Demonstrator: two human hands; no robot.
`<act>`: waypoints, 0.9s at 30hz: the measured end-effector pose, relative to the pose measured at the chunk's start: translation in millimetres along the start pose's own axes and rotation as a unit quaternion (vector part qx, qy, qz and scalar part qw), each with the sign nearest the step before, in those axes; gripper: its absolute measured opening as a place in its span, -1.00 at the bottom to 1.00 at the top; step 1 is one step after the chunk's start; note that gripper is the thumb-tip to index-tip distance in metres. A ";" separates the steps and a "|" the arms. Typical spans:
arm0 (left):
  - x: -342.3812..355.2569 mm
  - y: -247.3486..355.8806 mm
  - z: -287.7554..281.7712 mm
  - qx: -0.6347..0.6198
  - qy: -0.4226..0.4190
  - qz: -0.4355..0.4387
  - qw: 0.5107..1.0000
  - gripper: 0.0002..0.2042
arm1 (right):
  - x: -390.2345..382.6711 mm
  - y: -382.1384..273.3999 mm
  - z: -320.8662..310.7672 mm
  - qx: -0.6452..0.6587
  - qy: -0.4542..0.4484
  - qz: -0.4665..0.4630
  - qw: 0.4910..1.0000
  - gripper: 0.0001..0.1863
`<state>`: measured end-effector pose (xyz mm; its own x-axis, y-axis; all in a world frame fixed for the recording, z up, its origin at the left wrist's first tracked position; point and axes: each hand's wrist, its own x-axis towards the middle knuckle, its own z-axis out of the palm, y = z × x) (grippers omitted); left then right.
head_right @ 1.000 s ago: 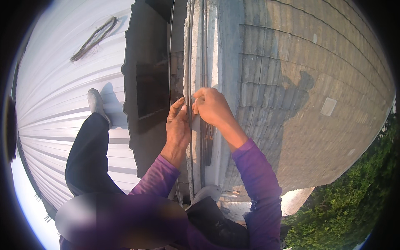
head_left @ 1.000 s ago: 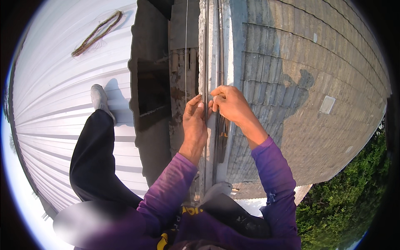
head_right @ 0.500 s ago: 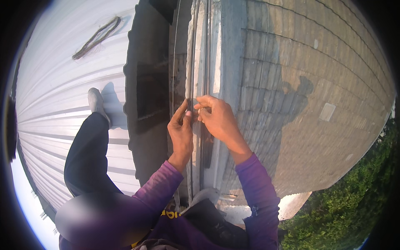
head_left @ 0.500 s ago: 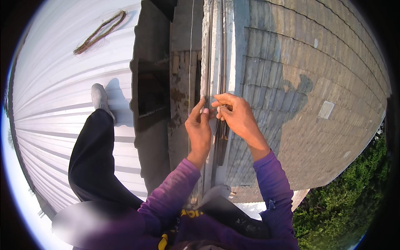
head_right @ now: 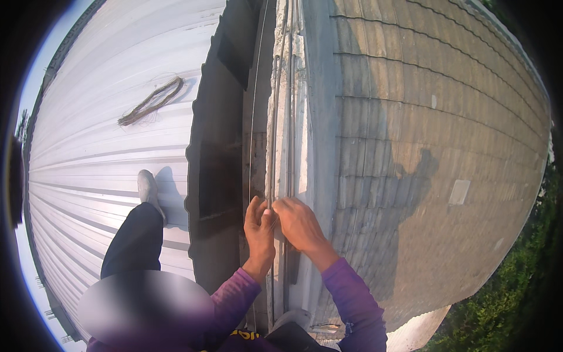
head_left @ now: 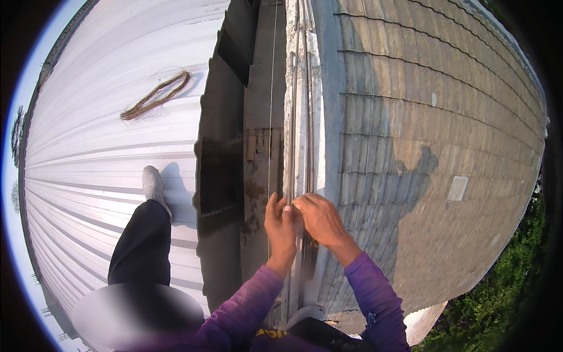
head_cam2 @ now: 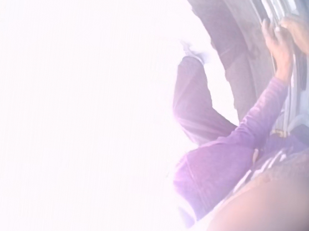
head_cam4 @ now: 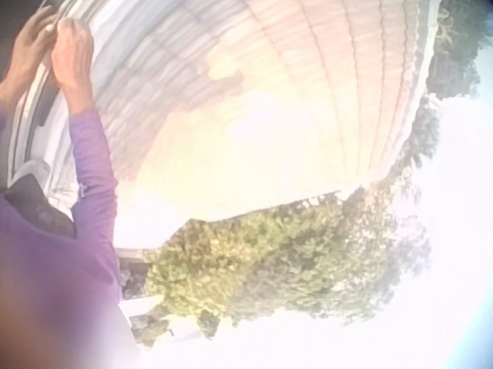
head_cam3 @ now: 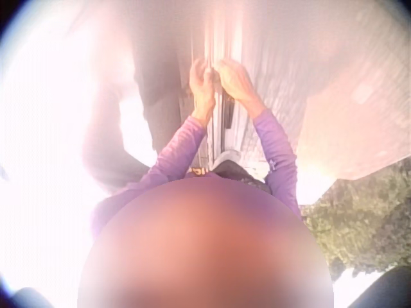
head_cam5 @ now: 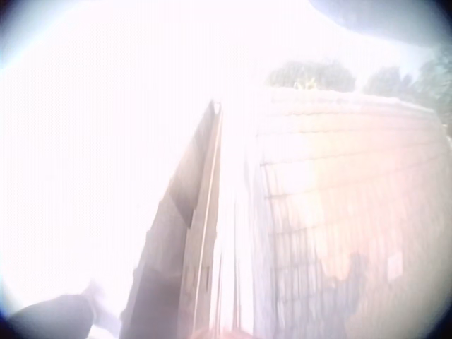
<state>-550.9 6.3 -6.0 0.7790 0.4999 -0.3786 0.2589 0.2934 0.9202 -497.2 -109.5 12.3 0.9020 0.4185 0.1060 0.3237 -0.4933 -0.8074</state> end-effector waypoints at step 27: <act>-3.6 -15.5 -11.0 -0.044 0.041 -0.042 0.997 -0.77 | -12.9 -11.1 25.2 0.186 0.123 0.249 0.942 -0.87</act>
<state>-564.0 9.0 -20.0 0.7056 0.5347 -0.4650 0.2680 0.4062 0.8736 -519.5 -90.3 5.2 0.9694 -0.0065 -0.2454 -0.2386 -0.2609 -0.9354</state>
